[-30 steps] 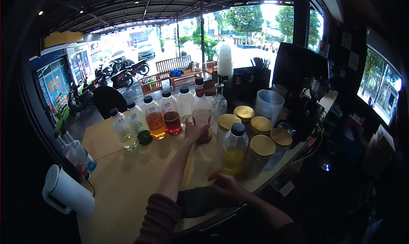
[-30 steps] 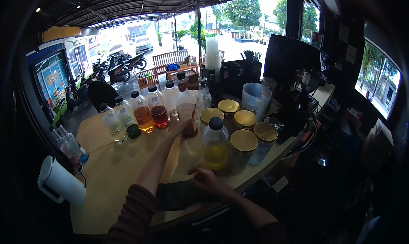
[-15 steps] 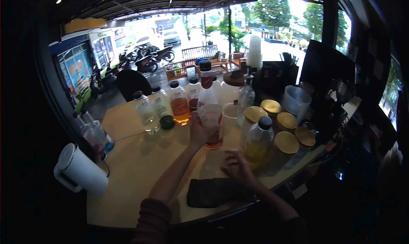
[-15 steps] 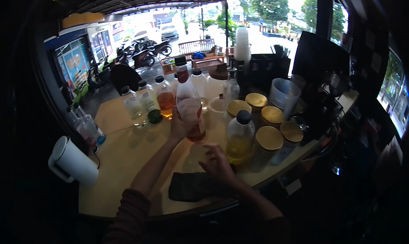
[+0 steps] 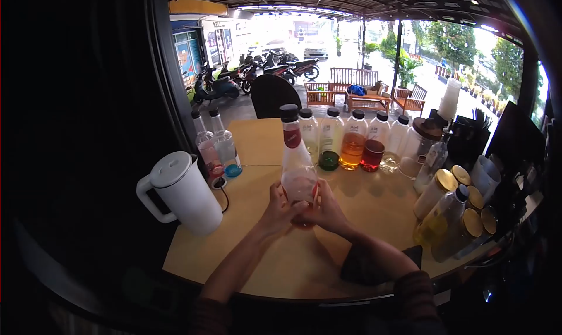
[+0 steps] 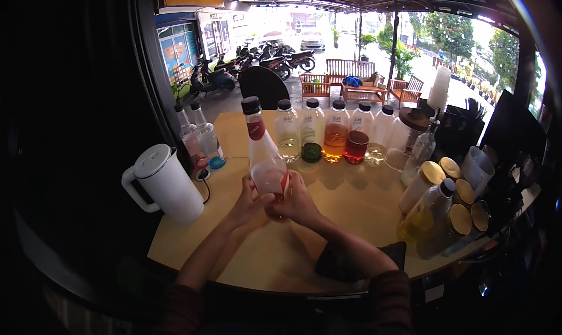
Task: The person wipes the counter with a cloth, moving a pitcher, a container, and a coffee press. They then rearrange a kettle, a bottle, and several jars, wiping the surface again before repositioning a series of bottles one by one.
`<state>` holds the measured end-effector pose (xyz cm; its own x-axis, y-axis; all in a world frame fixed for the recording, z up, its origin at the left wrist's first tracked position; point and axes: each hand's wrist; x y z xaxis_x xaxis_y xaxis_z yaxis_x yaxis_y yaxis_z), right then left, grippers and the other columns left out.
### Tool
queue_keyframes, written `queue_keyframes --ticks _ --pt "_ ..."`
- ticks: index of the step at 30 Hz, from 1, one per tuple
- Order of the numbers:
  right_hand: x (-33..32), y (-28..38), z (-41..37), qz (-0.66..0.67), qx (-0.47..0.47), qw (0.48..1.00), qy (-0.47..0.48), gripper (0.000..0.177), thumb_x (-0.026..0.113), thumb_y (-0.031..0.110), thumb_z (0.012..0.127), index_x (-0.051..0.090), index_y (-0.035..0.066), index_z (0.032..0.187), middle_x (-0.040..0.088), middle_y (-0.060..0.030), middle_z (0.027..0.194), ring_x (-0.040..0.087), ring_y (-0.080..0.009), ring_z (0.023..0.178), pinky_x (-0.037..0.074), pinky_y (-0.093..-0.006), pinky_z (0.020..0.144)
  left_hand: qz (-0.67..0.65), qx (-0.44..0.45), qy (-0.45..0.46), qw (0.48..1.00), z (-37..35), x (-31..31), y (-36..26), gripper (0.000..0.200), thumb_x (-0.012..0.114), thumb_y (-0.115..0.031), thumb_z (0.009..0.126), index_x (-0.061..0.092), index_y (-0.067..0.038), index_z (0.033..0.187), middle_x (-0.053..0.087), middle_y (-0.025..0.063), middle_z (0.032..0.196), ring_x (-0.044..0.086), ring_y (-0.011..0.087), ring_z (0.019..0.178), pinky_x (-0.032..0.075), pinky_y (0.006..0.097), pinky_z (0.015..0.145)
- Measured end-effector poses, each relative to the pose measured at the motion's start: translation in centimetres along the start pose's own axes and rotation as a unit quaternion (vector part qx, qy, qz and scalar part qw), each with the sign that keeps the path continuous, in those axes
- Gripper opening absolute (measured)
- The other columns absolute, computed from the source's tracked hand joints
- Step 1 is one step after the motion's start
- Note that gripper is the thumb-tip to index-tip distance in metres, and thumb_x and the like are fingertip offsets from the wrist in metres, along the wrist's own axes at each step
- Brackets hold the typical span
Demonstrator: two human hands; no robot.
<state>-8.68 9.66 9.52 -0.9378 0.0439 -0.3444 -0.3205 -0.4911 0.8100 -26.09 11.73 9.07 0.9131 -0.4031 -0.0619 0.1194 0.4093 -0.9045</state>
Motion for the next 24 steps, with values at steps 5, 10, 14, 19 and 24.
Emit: queue_keyframes --ticks 5,10,14,19,24 --pt "5.4 -2.2 8.7 -0.050 0.004 0.999 0.022 0.092 0.085 0.031 0.054 0.035 0.000 0.126 0.050 -0.0208 0.118 0.052 -0.0342 0.111 0.043 -0.0415 0.091 0.330 -0.220 0.137 0.908 -3.4 -9.7 3.1 0.072 0.051 -0.052 0.089 0.035 0.001 0.135 0.042 0.0217 0.135 0.043 0.0318 0.126 0.036 0.0491 0.103" --pt "10.1 -5.5 16.0 -0.059 0.009 0.998 0.000 0.092 0.087 0.027 0.051 0.038 0.002 0.125 0.056 -0.0180 0.112 0.056 -0.0322 0.106 0.045 -0.0417 0.088 0.498 -0.197 0.155 0.830 -5.4 -9.9 4.6 0.069 0.049 -0.055 0.089 0.045 -0.001 0.131 0.037 0.0167 0.144 0.032 0.0308 0.135 0.026 0.0541 0.108" --pt "12.9 -6.8 19.6 -0.026 0.052 0.998 0.009 0.098 0.089 0.028 0.051 0.037 0.001 0.129 0.055 -0.0189 0.120 0.052 -0.0318 0.116 0.043 -0.0413 0.096 0.491 -0.179 0.151 0.839 -5.3 -10.4 5.3 0.074 0.050 -0.059 0.087 0.044 -0.001 0.132 0.036 0.0169 0.144 0.030 0.0312 0.136 0.023 0.0569 0.108" --pt "15.4 -9.4 21.1 -0.019 0.066 0.998 0.005 0.095 0.089 0.024 0.053 0.037 0.001 0.129 0.054 -0.0176 0.123 0.051 -0.0302 0.118 0.043 -0.0408 0.097 0.502 -0.162 0.148 0.837 -6.4 -9.9 5.6 0.076 0.049 -0.059 0.087 0.037 -0.001 0.135 0.032 0.0166 0.146 0.026 0.0305 0.138 0.023 0.0621 0.107" --pt "16.5 -10.6 21.4 -0.007 0.000 1.000 -0.023 0.086 0.087 0.017 0.054 0.041 0.002 0.124 0.056 -0.0181 0.117 0.054 -0.0308 0.111 0.044 -0.0399 0.094 0.495 -0.121 0.110 0.853 -6.9 -9.7 6.2 0.077 0.053 -0.056 0.086 0.037 0.002 0.133 0.032 0.0171 0.145 0.027 0.0343 0.137 0.020 0.0637 0.106"
Point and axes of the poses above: each hand's wrist, its own z-axis towards the middle knuckle, its own x-axis out of the palm, y = z × x
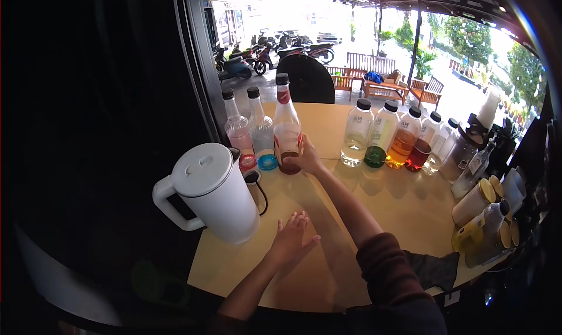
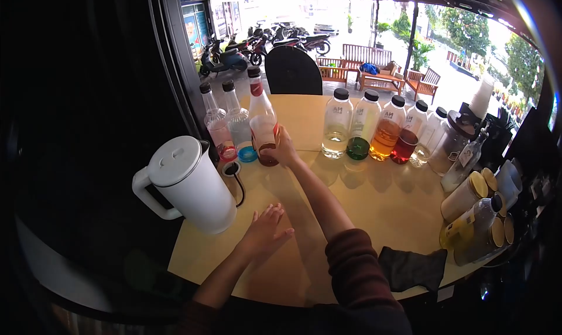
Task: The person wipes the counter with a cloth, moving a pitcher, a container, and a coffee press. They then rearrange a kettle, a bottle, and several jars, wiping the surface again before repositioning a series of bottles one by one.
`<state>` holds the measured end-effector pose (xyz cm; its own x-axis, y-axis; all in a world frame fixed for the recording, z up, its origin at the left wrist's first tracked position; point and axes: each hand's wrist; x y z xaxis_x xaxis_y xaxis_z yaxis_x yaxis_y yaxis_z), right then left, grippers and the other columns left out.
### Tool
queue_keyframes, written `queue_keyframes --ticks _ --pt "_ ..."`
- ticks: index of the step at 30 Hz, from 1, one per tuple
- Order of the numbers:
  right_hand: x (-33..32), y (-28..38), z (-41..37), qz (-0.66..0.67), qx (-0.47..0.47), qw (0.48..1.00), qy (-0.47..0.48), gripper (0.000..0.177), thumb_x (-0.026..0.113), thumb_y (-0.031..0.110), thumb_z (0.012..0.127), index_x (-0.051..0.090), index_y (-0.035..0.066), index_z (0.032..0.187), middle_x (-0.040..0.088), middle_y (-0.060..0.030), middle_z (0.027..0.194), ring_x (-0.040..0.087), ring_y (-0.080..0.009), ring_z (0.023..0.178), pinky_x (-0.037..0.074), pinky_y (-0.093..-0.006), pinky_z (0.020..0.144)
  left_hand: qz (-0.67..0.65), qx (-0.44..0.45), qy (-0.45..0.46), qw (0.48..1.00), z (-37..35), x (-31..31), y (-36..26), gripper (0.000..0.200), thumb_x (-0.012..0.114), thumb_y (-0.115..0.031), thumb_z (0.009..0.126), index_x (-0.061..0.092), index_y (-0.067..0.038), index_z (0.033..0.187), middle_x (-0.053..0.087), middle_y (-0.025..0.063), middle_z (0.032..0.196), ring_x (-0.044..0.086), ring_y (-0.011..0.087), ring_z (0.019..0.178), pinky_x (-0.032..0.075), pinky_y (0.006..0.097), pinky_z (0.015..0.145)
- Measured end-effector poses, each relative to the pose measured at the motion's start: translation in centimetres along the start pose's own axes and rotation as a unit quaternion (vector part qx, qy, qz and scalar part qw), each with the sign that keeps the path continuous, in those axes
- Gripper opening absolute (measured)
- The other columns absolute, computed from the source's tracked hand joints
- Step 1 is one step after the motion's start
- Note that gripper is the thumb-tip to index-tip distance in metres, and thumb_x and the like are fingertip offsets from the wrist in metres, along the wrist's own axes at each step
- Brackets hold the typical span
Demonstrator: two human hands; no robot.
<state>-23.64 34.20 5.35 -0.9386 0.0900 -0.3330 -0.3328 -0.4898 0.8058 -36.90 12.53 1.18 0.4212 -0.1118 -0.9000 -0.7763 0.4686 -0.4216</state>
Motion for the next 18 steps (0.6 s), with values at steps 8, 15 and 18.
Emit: queue_keyframes --ticks 8,15,18 --pt "0.0 0.0 -1.0 0.045 0.057 0.997 -0.029 0.083 0.086 0.015 0.057 0.043 0.000 0.126 0.059 -0.0181 0.115 0.056 -0.0295 0.111 0.044 -0.0390 0.095 0.026 -0.007 0.050 0.998 0.2 -0.4 0.1 0.076 0.051 -0.055 0.087 0.035 0.001 0.135 0.028 0.0172 0.147 0.023 0.0327 0.139 0.019 0.0603 0.109" --pt "0.6 -0.6 -0.5 0.018 0.011 0.998 -0.053 0.082 0.086 0.016 0.057 0.044 0.000 0.126 0.060 -0.0170 0.113 0.057 -0.0282 0.110 0.046 -0.0389 0.094 0.042 -0.008 0.063 0.997 0.4 -0.6 0.2 0.075 0.051 -0.054 0.088 0.033 0.000 0.136 0.027 0.0167 0.148 0.024 0.0326 0.138 0.021 0.0593 0.108" --pt "0.7 -0.2 -0.9 0.032 0.018 0.998 -0.049 0.082 0.086 0.017 0.057 0.044 0.001 0.126 0.060 -0.0170 0.114 0.057 -0.0286 0.109 0.045 -0.0394 0.094 0.048 0.000 0.054 0.997 0.3 -0.2 0.4 0.074 0.050 -0.055 0.088 0.034 0.000 0.136 0.028 0.0169 0.147 0.026 0.0326 0.137 0.023 0.0596 0.107"
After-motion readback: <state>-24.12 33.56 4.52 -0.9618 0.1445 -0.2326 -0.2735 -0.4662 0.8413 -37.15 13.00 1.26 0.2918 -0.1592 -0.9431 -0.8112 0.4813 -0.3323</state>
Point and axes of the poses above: each hand's wrist, its own z-axis towards the middle knuckle, its own x-axis out of the palm, y = z × x
